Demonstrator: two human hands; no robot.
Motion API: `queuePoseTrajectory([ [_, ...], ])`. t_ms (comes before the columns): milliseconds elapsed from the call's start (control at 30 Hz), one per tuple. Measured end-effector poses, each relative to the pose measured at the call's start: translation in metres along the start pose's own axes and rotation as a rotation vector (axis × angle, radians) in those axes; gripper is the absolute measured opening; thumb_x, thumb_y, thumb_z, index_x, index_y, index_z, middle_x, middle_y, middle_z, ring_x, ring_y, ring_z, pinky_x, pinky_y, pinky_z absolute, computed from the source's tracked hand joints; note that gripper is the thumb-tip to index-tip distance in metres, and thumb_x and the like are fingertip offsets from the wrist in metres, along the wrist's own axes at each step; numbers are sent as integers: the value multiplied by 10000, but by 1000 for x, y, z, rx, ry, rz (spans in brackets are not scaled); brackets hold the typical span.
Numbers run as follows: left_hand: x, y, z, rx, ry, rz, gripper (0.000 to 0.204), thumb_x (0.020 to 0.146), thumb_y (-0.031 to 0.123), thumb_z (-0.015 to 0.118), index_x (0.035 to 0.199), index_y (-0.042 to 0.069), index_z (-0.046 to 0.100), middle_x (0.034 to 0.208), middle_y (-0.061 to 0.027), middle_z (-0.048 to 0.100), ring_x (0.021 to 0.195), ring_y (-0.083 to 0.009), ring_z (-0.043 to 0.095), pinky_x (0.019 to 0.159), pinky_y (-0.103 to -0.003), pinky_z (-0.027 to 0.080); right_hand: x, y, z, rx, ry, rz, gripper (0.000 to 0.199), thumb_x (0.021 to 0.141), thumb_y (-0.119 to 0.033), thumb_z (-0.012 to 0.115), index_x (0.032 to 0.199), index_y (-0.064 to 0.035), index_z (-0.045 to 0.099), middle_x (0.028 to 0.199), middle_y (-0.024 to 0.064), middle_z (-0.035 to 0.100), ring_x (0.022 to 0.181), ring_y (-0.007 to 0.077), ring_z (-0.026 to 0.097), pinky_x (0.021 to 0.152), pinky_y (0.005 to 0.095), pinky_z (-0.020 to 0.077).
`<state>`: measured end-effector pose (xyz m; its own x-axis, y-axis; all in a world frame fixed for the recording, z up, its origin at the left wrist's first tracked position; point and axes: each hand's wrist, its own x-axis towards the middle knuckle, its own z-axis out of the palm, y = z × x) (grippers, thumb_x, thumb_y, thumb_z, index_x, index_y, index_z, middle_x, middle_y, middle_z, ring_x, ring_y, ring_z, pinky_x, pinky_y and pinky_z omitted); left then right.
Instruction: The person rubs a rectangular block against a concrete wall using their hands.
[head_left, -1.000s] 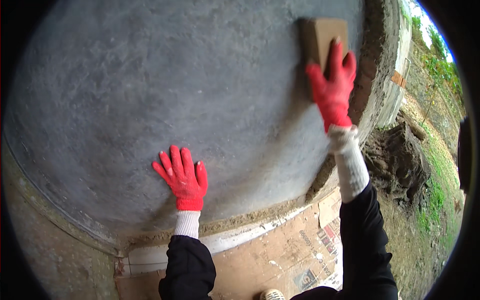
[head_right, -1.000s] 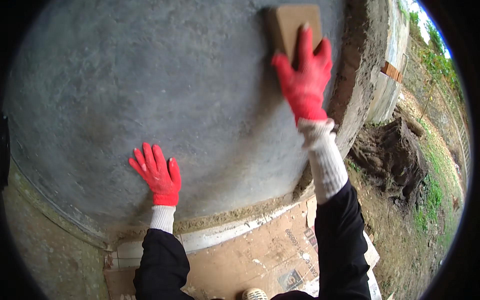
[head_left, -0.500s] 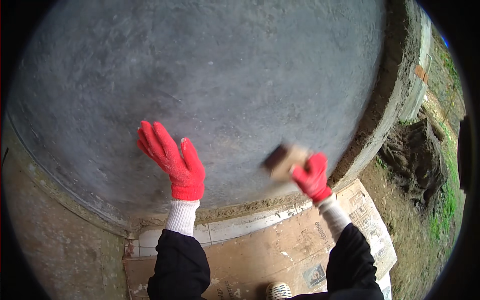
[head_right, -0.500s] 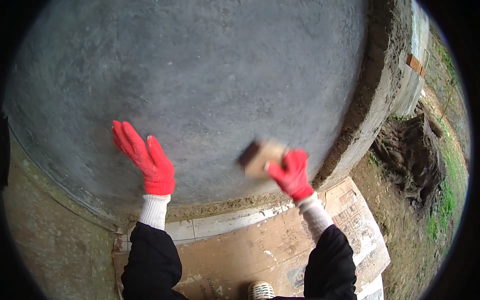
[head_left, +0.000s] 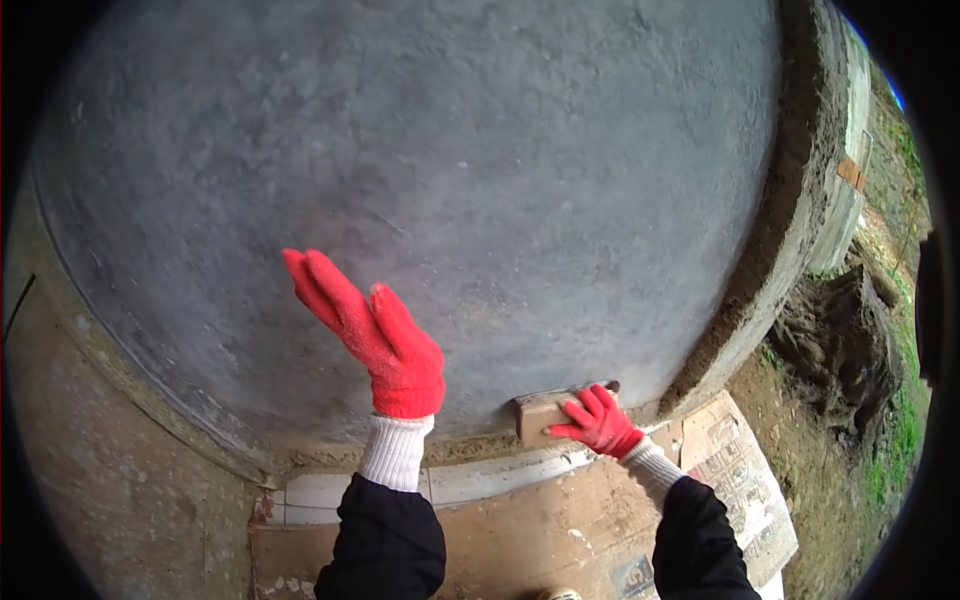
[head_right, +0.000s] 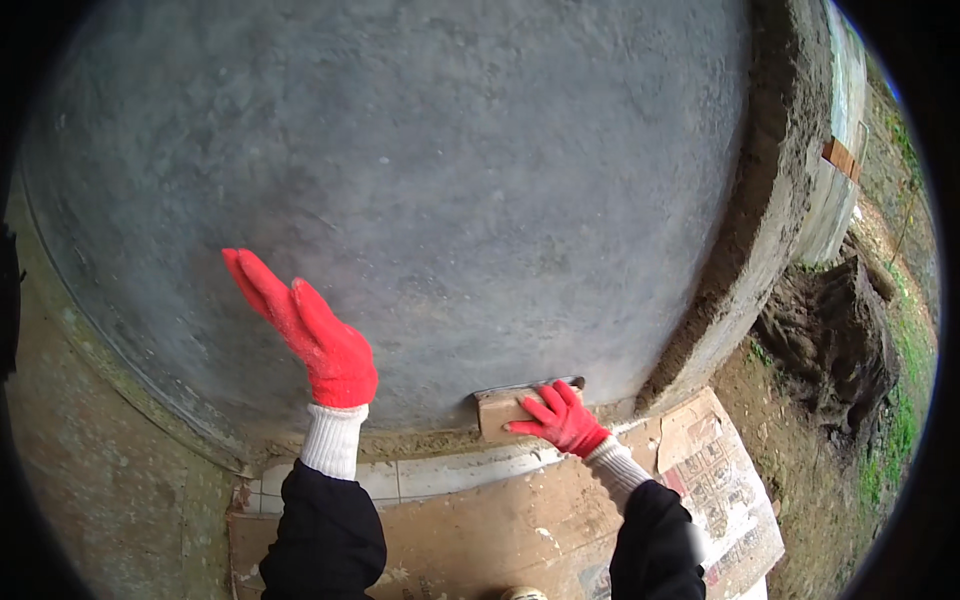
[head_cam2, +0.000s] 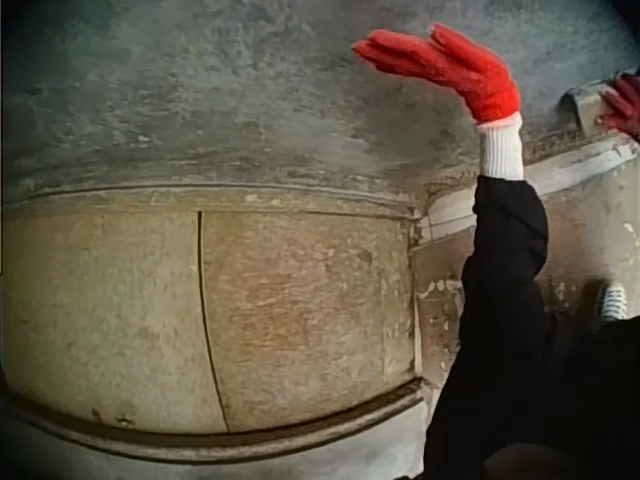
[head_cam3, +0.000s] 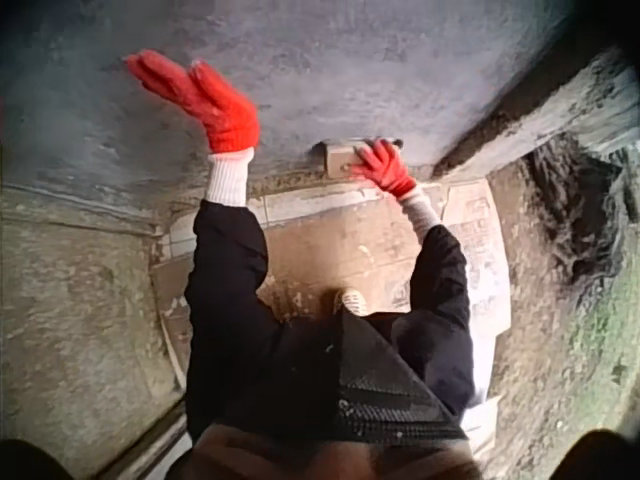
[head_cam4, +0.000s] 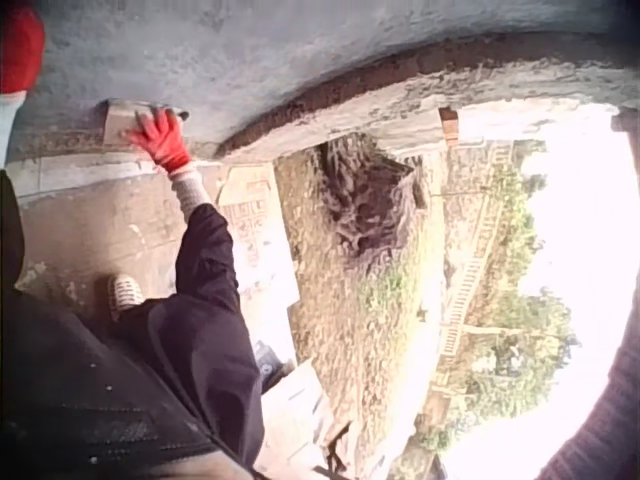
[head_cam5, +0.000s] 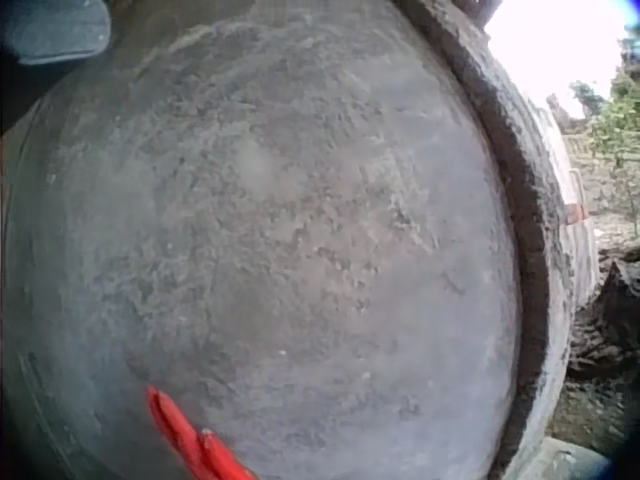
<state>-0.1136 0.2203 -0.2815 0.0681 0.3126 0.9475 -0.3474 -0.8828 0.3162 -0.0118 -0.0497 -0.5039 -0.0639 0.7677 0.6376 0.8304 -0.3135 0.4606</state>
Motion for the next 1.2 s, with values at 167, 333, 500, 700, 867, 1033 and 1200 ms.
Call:
queuePoseTrajectory([
  [167, 7, -5, -8, 41, 125, -32, 558, 1016, 204, 266, 1489, -57, 126, 1582, -212, 50, 1472, -327, 45, 1175, -425, 81, 137, 110, -112, -138, 350, 350, 535, 711, -221, 778, 1216, -218, 603, 993, 124, 518, 843, 324, 536, 697, 456, 422],
  [333, 11, -4, -2, -3, 243, -35, 565, 1029, 245, 253, 1493, -49, 119, 1580, -207, 66, 1470, -319, 61, 1184, -433, 70, 247, 240, -219, -104, 901, 719, 714, 771, -331, 727, 1396, -113, 459, 1328, 299, 433, 1200, 448, 449, 1010, 425, 388],
  [500, 29, 11, -12, -126, 356, -80, 591, 1035, 316, 261, 1506, -9, 114, 1589, -161, 72, 1471, -278, 75, 1192, -422, 72, 221, 146, -149, -460, 595, 352, 714, 700, -342, 749, 1341, -123, 522, 1170, 256, 489, 945, 370, 558, 794, 463, 471],
  [700, 49, 30, -36, -228, 399, -40, 600, 1032, 345, 274, 1518, 34, 108, 1595, -121, 79, 1469, -255, 92, 1192, -409, 86, 100, 35, -27, -133, 311, -35, 450, 807, -484, 699, 992, -87, 596, 775, 50, 481, 735, 211, 519, 603, 352, 399],
  [867, 34, 23, -19, -121, 359, 24, 575, 1037, 298, 229, 1501, -25, 120, 1584, -184, 77, 1470, -301, 70, 1186, -439, 73, 187, 117, -138, -419, 342, 410, 758, 691, -350, 750, 1335, -86, 452, 1118, 252, 481, 918, 397, 527, 761, 503, 440],
  [1033, 34, 15, -18, -278, 391, -24, 594, 1034, 353, 282, 1509, 20, 151, 1586, -124, 128, 1457, -266, 151, 1192, -397, 116, 233, 168, -164, -425, 611, 649, 846, 697, -389, 752, 1428, -132, 413, 1279, 336, 410, 1095, 483, 479, 947, 494, 413],
  [1200, 38, 23, -19, -402, 433, -99, 607, 1031, 373, 308, 1513, 38, 154, 1587, -100, 138, 1455, -250, 167, 1191, -385, 121, 101, 52, -45, 164, 120, 732, 466, 728, -348, 752, 1108, -125, 600, 946, 155, 524, 841, 322, 550, 736, 409, 432],
])
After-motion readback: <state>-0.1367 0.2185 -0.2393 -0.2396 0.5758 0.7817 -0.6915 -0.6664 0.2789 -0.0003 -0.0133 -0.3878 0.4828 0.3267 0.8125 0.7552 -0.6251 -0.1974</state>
